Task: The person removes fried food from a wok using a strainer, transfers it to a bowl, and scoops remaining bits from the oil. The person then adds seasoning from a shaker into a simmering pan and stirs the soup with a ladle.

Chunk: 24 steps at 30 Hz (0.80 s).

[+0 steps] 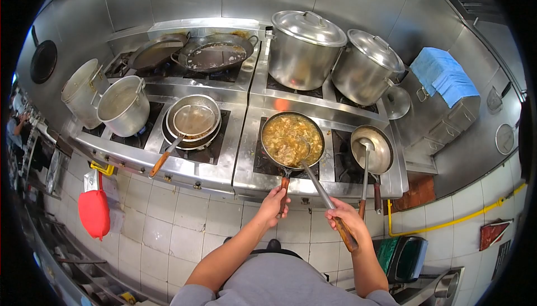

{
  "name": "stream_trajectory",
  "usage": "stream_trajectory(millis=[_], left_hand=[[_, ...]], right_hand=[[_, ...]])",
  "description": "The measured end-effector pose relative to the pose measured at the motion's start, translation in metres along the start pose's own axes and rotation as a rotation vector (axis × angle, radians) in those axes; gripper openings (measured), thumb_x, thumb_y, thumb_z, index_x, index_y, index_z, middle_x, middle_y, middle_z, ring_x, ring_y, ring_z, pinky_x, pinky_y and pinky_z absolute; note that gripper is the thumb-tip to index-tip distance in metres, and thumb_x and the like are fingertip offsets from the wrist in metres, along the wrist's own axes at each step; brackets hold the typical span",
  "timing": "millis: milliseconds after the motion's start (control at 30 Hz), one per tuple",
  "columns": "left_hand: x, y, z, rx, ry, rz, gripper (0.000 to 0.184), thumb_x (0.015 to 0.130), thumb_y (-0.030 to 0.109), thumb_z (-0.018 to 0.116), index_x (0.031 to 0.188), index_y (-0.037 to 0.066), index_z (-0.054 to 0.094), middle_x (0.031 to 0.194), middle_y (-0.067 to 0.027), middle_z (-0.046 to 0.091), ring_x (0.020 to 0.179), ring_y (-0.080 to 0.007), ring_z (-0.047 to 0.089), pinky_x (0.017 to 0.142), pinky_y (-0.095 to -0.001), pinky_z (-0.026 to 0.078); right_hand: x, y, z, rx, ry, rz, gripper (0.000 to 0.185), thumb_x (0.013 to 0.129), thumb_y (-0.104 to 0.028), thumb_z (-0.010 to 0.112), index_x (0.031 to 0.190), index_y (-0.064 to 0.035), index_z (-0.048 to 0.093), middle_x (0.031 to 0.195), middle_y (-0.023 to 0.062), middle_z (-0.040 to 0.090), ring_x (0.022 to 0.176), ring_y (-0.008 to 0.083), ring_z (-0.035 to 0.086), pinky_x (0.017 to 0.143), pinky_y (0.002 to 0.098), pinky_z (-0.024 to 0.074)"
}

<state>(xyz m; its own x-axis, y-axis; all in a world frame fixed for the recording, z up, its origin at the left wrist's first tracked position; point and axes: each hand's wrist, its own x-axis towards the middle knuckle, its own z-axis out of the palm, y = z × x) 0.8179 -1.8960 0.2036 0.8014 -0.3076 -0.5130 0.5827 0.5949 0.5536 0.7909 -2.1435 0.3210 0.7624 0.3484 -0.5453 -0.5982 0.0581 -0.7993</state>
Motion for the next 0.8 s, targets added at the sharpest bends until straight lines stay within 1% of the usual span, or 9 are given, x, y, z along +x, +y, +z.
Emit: stream_trajectory(millis=[167,233,267,333,467,567,633,767,800], left_hand=[[-0.002,0.002,0.002,0.005,0.011,-0.005,0.032,0.100,0.031,0.048,0.128,0.018,0.040,0.081,-0.0034,0.056,0.048,-0.0144,0.049,0.039,-0.0287,0.036],[-0.004,0.003,0.004,-0.006,0.028,0.001,0.030,0.101,0.030,0.047,0.127,0.015,0.043,0.080,-0.0034,0.055,0.047,-0.0139,0.049,0.038,-0.0287,0.037],[-0.004,0.003,0.002,-0.007,0.029,0.001,0.030,0.101,0.030,0.047,0.127,0.015,0.043,0.080,-0.0034,0.055,0.047,-0.0139,0.049,0.038,-0.0287,0.037],[-0.002,0.002,-0.001,0.001,-0.013,0.000,0.034,0.101,0.031,0.048,0.131,0.018,0.039,0.082,-0.0033,0.055,0.048,-0.0142,0.048,0.040,-0.0285,0.036],[-0.003,0.002,0.000,0.006,-0.012,0.007,0.034,0.101,0.031,0.048,0.131,0.018,0.039,0.082,-0.0033,0.055,0.048,-0.0142,0.048,0.040,-0.0285,0.037],[-0.003,0.003,0.001,0.006,0.001,0.000,0.034,0.101,0.031,0.048,0.130,0.017,0.039,0.082,-0.0032,0.055,0.048,-0.0142,0.048,0.040,-0.0284,0.037],[-0.003,0.003,0.001,0.012,0.004,0.003,0.033,0.101,0.031,0.048,0.130,0.017,0.040,0.082,-0.0032,0.055,0.049,-0.0139,0.048,0.040,-0.0281,0.036],[-0.002,0.003,0.000,0.022,0.008,-0.005,0.033,0.100,0.032,0.048,0.129,0.017,0.040,0.082,-0.0030,0.055,0.049,-0.0136,0.049,0.040,-0.0280,0.037],[-0.002,0.003,0.000,0.024,0.008,-0.002,0.033,0.100,0.032,0.049,0.129,0.017,0.040,0.082,-0.0028,0.055,0.049,-0.0135,0.049,0.040,-0.0279,0.037]], right_hand=[[-0.005,0.000,0.003,-0.011,0.047,-0.049,0.064,0.087,-0.004,0.060,0.145,-0.0082,0.036,0.074,0.0017,0.055,0.054,0.0105,0.054,0.047,0.0233,0.0424],[-0.004,0.002,0.001,-0.030,0.100,-0.066,0.066,0.085,-0.001,0.061,0.146,-0.0095,0.036,0.073,0.0018,0.056,0.052,0.0107,0.054,0.046,0.0239,0.0430],[-0.003,0.002,0.001,-0.031,0.100,-0.065,0.066,0.085,-0.001,0.061,0.146,-0.0095,0.036,0.073,0.0018,0.056,0.052,0.0107,0.054,0.046,0.0239,0.0430],[0.000,0.001,-0.001,-0.073,0.126,-0.092,0.069,0.084,0.002,0.061,0.147,-0.0100,0.034,0.074,0.0021,0.057,0.051,0.0106,0.054,0.046,0.0241,0.0438],[0.009,0.001,-0.007,-0.107,0.150,-0.120,0.072,0.083,0.005,0.061,0.148,-0.0096,0.033,0.074,0.0013,0.057,0.050,0.0101,0.054,0.047,0.0237,0.0444],[0.018,0.002,-0.013,-0.162,0.147,-0.175,0.073,0.083,0.007,0.060,0.149,-0.0095,0.032,0.075,0.0000,0.055,0.052,0.0090,0.053,0.048,0.0228,0.0440],[0.022,0.000,-0.012,-0.201,0.192,-0.210,0.075,0.082,0.008,0.060,0.149,-0.0093,0.031,0.075,-0.0008,0.053,0.055,0.0075,0.052,0.050,0.0216,0.0436],[0.041,0.009,-0.022,-0.258,0.237,-0.285,0.075,0.082,0.008,0.061,0.149,-0.0082,0.031,0.077,-0.0003,0.053,0.058,0.0070,0.051,0.052,0.0219,0.0431],[0.043,0.009,-0.021,-0.336,0.266,-0.293,0.075,0.082,0.006,0.061,0.149,-0.0081,0.032,0.078,0.0003,0.054,0.060,0.0076,0.051,0.053,0.0229,0.0435]])
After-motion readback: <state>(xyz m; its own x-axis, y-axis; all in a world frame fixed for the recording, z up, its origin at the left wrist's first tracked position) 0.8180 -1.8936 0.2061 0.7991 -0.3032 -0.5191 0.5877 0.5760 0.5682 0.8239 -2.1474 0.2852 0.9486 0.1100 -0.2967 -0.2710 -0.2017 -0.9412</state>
